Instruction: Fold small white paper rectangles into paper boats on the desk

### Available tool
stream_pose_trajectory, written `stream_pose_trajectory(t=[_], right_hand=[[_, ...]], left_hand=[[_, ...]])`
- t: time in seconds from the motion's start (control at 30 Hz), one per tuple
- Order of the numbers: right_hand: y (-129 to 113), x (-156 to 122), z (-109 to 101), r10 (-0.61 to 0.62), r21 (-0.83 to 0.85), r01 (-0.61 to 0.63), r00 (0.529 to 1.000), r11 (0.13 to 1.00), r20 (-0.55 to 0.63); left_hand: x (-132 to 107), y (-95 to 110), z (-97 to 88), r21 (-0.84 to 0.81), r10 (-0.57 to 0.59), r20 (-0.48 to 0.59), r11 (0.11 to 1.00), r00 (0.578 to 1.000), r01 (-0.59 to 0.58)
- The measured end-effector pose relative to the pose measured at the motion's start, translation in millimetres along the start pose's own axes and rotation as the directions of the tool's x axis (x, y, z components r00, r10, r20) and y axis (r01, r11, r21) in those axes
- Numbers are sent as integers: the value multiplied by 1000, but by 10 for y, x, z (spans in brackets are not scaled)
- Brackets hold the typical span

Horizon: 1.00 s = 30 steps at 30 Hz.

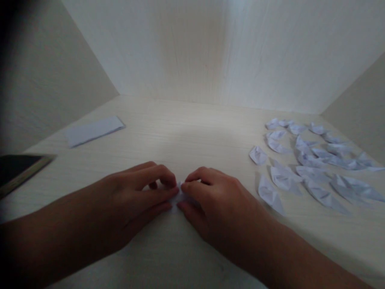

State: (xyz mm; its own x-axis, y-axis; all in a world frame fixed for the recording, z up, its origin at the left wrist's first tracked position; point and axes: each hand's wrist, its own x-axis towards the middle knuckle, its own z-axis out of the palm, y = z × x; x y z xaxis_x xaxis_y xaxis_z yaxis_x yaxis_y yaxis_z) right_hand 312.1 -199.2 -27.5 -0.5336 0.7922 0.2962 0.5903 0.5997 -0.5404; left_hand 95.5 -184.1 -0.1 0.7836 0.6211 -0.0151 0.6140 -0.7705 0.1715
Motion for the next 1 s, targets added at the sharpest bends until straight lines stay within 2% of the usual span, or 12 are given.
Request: stream_pose_trajectory(t=[0.23, 0.37, 0.43, 0.53, 0.63, 0.77, 0.87, 1.0], right_hand=[[-32, 119, 67, 160, -108, -179, 973, 978, -164], [-69, 190, 116, 264, -133, -289, 948, 948, -177], [-85, 214, 137, 312, -147, -338, 934, 930, -174], [-91, 234, 161, 335, -161, -362, 927, 918, -169], [-75, 206, 168, 257, -221, -287, 954, 932, -153], [-60, 91, 128, 9, -330, -41, 995, 943, -98], [-67, 14, 58, -112, -274, 96, 993, 957, -44], [-47, -5, -45, -177, -143, 185, 982, 972, 62]], left_hand=[[9, 21, 13, -121, -39, -59, 992, 998, 32], [22, 37, 24, -117, -65, -68, 992, 996, 56], [24, 24, 43, -95, -31, -74, 995, 997, 24], [31, 2, 67, -80, -22, -69, 997, 997, 17], [38, -2, 72, -96, -36, -69, 995, 997, 29], [25, -5, 75, -141, -46, -98, 990, 994, 32], [-1, -23, 103, -139, -19, -84, 990, 996, 8], [-7, -36, 127, -85, 19, -100, 996, 995, -28]])
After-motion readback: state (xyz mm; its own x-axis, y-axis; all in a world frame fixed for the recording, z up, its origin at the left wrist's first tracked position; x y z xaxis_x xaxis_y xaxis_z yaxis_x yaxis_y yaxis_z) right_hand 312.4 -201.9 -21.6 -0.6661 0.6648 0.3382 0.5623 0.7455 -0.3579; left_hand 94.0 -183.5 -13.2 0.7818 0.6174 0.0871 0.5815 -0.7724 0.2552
